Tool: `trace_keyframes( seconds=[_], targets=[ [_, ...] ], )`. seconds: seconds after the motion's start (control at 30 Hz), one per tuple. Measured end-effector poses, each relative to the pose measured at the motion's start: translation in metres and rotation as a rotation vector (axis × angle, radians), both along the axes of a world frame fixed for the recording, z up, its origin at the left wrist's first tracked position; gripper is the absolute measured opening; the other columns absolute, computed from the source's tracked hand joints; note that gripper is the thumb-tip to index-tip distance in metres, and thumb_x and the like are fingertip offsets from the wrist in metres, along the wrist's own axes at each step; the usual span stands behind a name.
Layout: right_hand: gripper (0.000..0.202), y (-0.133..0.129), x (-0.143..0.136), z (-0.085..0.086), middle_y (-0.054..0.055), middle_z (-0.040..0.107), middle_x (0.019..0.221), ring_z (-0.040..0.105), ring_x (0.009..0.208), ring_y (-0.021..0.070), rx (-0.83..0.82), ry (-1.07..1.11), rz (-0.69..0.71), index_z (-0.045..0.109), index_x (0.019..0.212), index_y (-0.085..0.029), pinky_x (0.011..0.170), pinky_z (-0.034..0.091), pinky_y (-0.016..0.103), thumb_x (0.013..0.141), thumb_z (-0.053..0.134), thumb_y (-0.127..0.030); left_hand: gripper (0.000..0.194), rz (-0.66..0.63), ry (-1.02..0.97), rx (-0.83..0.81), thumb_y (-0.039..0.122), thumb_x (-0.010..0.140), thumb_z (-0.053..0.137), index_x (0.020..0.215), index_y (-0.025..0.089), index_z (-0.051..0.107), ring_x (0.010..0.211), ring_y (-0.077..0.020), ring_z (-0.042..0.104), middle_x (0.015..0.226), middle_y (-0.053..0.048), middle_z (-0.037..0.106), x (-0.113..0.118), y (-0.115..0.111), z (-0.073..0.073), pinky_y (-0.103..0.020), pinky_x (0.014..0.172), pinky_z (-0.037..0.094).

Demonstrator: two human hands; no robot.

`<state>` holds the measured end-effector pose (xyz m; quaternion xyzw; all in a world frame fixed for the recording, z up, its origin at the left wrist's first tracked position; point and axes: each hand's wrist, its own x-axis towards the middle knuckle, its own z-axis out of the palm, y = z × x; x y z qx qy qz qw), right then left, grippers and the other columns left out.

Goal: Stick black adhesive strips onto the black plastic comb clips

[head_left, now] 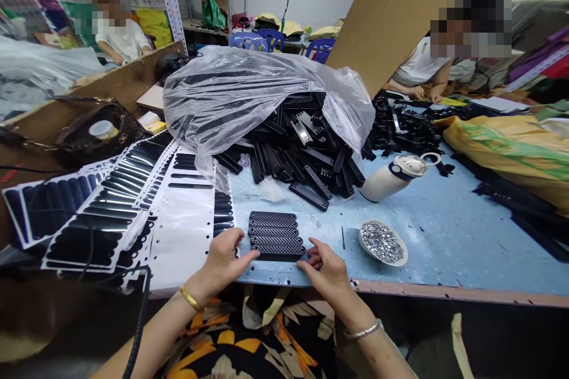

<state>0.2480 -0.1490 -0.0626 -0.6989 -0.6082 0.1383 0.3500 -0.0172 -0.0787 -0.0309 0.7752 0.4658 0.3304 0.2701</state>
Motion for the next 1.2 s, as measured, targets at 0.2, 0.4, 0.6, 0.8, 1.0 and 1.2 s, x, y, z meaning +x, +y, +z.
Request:
trace_keyframes(
  seconds=[0.2, 0.4, 0.6, 0.8, 1.0, 1.2],
  targets=[
    [0.037, 0.006, -0.011, -0.003, 0.003, 0.065, 0.075, 0.055, 0.051, 0.0142, 0.02, -0.108, 0.034, 0.065, 0.108, -0.017, 0.056, 0.052, 0.031, 0.072, 0.064, -0.026, 0.052, 0.096, -0.335, -0.23, 0.038, 0.095, 0.042, 0.142, 0.016, 0.042, 0.135, -0.025, 0.045, 0.147, -0.013, 0.047, 0.025, 0.02, -0.005, -0.043, 0.113, 0.036],
    [0.044, 0.007, -0.012, 0.009, 0.005, 0.069, 0.075, 0.059, 0.053, 0.0165, -0.005, 0.027, 0.036, 0.068, 0.109, -0.016, 0.056, 0.054, 0.033, 0.069, 0.07, -0.035, 0.052, 0.097, -0.353, -0.226, 0.036, 0.097, 0.038, 0.146, 0.017, 0.039, 0.147, -0.0241, 0.02, 0.155, -0.01, 0.035, 0.055, 0.023, -0.018, -0.045, 0.121, 0.02],
    [0.04, 0.041, 0.003, 0.029, 0.013, 0.075, 0.096, 0.071, 0.09, 0.0255, 0.1, 0.551, -0.15, 0.071, 0.102, -0.015, 0.074, 0.059, 0.04, 0.086, 0.055, -0.049, 0.052, 0.127, -0.342, -0.219, 0.037, 0.098, 0.038, 0.146, 0.017, 0.04, 0.146, -0.0236, 0.024, 0.154, -0.011, 0.037, 0.053, 0.022, -0.017, -0.045, 0.121, 0.021],
    [0.044, 0.072, -0.024, 0.013, 0.013, 0.075, 0.101, 0.068, 0.099, 0.0265, 0.148, 0.6, -0.184, 0.074, 0.095, -0.015, 0.089, 0.053, 0.044, 0.088, 0.048, -0.05, 0.05, 0.098, -0.347, -0.205, 0.038, 0.098, 0.038, 0.142, 0.016, 0.046, 0.146, -0.0242, 0.026, 0.151, -0.011, 0.042, 0.062, 0.032, -0.022, -0.045, 0.12, 0.024],
    [0.042, 0.064, -0.036, 0.007, 0.012, 0.075, 0.102, 0.066, 0.102, 0.0248, 0.167, 0.537, -0.24, 0.073, 0.095, -0.016, 0.095, 0.047, 0.041, 0.091, 0.041, -0.044, 0.043, 0.113, -0.337, -0.189, 0.035, 0.097, 0.038, 0.126, 0.013, 0.06, 0.124, -0.0239, 0.055, 0.131, -0.013, 0.061, 0.064, 0.043, -0.02, -0.044, 0.112, 0.039],
    [0.044, 0.071, -0.033, 0.006, 0.012, 0.075, 0.1, 0.067, 0.099, 0.0238, 0.161, 0.438, -0.215, 0.073, 0.095, -0.015, 0.089, 0.05, 0.038, 0.093, 0.039, -0.043, 0.041, 0.103, -0.35, -0.204, 0.034, 0.096, 0.038, 0.118, 0.012, 0.063, 0.116, -0.0236, 0.061, 0.121, -0.013, 0.067, 0.06, 0.045, -0.016, -0.042, 0.106, 0.044]
  ],
)
